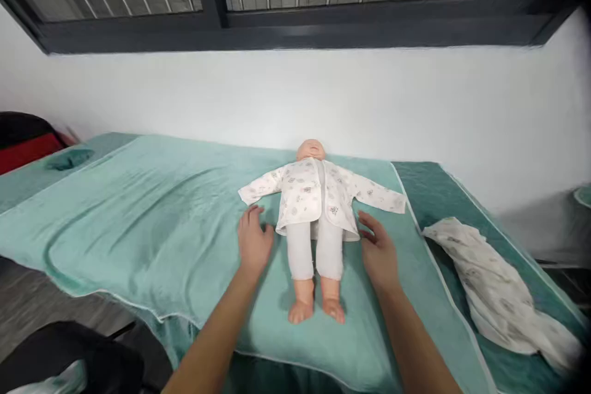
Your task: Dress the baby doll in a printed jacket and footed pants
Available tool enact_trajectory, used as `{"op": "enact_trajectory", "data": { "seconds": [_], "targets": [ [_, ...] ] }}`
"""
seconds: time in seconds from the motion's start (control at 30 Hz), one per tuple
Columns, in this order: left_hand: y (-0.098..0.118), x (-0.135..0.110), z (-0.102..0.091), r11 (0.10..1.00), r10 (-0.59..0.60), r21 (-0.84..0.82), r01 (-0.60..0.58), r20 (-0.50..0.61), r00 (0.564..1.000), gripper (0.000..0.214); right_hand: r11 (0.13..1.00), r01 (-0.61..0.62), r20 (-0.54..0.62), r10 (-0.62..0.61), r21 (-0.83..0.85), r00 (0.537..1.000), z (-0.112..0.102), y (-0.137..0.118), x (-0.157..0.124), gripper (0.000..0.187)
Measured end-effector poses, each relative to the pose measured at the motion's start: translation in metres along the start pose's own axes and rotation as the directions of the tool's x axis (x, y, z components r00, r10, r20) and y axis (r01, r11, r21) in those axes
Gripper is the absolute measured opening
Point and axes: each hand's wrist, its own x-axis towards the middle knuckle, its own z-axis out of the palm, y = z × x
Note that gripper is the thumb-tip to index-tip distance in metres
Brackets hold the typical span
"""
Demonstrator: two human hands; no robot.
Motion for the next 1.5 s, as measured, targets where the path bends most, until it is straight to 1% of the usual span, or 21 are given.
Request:
{"op": "enact_trajectory", "data": {
  "seconds": [0.1,0.17,0.2,0.3,0.47,0.63,0.73,0.83,0.93,1.13,1.23,1.37,1.5],
  "targets": [
    [-0.011,0.029,-0.004,0.981,-0.166,0.095,0.169,-0.03,0.986,0.054,1.0,-0.012,-0.024,0.012,0.007,1.0,-0.002,0.0,-0.002,0.054],
    [-0.018,0.045,-0.005,0.964,-0.225,0.141,0.224,-0.015,0.974,0.055,1.0,-0.029,-0.035,0.029,0.002,0.999,-0.003,0.0,-0.002,0.051],
    [-0.021,0.052,-0.005,0.96,-0.237,0.157,0.233,0.005,0.971,0.053,0.999,-0.039,-0.039,0.039,-0.002,0.998,-0.003,-0.001,-0.003,0.049],
    [-0.027,0.065,-0.003,0.956,-0.245,0.175,0.234,0.045,0.968,0.046,0.998,-0.054,-0.034,0.054,-0.01,0.998,-0.003,-0.002,-0.003,0.044],
    [-0.039,0.08,0.001,0.966,-0.215,0.154,0.206,0.039,0.976,0.048,0.998,-0.051,-0.03,0.051,-0.023,0.998,-0.003,-0.006,-0.004,0.042],
    [-0.052,0.097,0.001,0.99,-0.135,0.046,0.134,0.026,0.991,0.045,0.999,-0.043,-0.03,0.042,-0.033,0.999,-0.002,-0.009,-0.004,0.038],
    [-0.057,0.101,0.002,0.997,-0.081,-0.014,0.081,-0.01,0.997,0.041,0.998,-0.049,-0.028,0.048,-0.039,0.998,-0.001,-0.01,-0.004,0.037],
    [-0.06,0.1,0.003,0.998,-0.035,-0.048,0.032,-0.066,0.997,0.037,0.998,-0.045,-0.014,0.045,-0.047,0.999,-0.002,-0.01,-0.004,0.035],
    [-0.061,0.098,0.005,0.995,0.0,-0.101,-0.009,-0.079,0.997,0.036,0.999,-0.031,-0.002,0.031,-0.042,1.0,-0.002,-0.008,-0.004,0.033],
    [-0.063,0.097,0.006,0.988,-0.032,-0.155,0.016,-0.103,0.994,0.03,0.998,-0.035,-0.005,0.035,-0.047,0.999,-0.001,-0.01,-0.005,0.029],
    [-0.062,0.099,0.007,0.985,-0.031,-0.173,0.009,-0.124,0.992,0.03,0.998,-0.026,0.0,0.026,-0.064,1.0,-0.001,-0.012,-0.005,0.028],
    [-0.063,0.106,0.007,0.983,-0.028,-0.183,-0.012,-0.216,0.976,0.033,0.998,-0.018,0.009,0.019,-0.068,1.0,-0.001,-0.01,-0.004,0.027],
    [-0.065,0.11,0.006,0.984,-0.062,-0.177,0.009,-0.291,0.955,0.037,0.998,-0.014,-0.003,0.014,-0.056,1.0,-0.001,-0.007,-0.004,0.026]
  ]
}}
